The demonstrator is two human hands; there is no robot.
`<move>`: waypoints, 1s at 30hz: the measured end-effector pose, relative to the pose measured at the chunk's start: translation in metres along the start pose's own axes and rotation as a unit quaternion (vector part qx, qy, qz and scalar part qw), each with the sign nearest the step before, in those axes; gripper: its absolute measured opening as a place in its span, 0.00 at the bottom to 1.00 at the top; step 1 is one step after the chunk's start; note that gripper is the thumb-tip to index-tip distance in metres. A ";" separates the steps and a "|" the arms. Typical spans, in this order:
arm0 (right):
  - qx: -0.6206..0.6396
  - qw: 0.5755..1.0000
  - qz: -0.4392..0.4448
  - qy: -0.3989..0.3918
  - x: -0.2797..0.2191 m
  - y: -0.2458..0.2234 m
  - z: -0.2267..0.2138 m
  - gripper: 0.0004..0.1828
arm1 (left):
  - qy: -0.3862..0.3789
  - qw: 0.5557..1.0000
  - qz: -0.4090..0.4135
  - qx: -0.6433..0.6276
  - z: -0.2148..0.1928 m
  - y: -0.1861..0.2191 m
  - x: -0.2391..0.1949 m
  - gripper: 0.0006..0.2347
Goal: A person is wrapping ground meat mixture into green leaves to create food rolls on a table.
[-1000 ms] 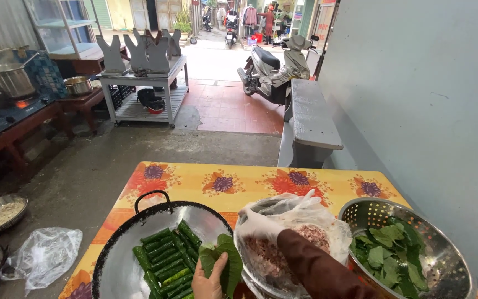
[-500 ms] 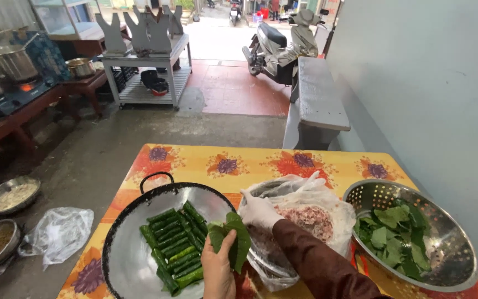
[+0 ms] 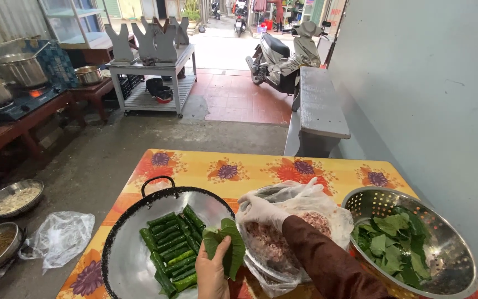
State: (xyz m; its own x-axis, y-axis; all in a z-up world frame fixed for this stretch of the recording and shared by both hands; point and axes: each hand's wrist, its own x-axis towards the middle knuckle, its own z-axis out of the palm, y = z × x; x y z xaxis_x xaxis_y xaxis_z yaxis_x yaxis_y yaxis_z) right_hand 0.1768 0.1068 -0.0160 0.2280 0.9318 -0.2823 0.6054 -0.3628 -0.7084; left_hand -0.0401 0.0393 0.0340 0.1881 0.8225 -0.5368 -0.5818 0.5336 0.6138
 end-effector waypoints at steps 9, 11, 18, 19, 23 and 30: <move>-0.418 0.907 0.047 -0.028 -0.024 -0.052 0.012 0.24 | 0.000 1.000 -0.009 -0.015 0.003 -0.004 -0.001 0.21; -0.481 0.876 0.038 -0.022 -0.016 -0.042 0.025 0.21 | 0.001 1.000 -0.004 -0.011 0.002 -0.007 0.003 0.21; -0.567 0.820 0.076 0.001 0.034 -0.006 0.053 0.37 | -0.014 1.000 0.016 -0.018 0.000 -0.012 0.003 0.19; -0.567 0.820 0.078 0.000 0.046 0.008 0.058 0.37 | -0.013 1.000 0.014 -0.018 0.003 -0.007 -0.004 0.19; -0.563 0.822 0.036 0.074 0.070 0.034 0.068 0.33 | -0.001 1.000 -0.002 0.005 0.007 0.001 -0.019 0.22; -0.522 0.830 0.130 -0.146 0.050 -0.020 0.037 0.28 | -0.018 1.000 0.009 -0.004 -0.006 -0.008 -0.005 0.15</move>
State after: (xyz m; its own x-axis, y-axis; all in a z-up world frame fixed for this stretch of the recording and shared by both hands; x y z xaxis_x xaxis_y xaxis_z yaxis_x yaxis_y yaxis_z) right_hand 0.1484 0.1604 -0.0400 0.3530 0.7258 -0.5904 0.9301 -0.2037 0.3058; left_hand -0.0407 0.0297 0.0284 0.2050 0.8387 -0.5045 -0.5913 0.5169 0.6190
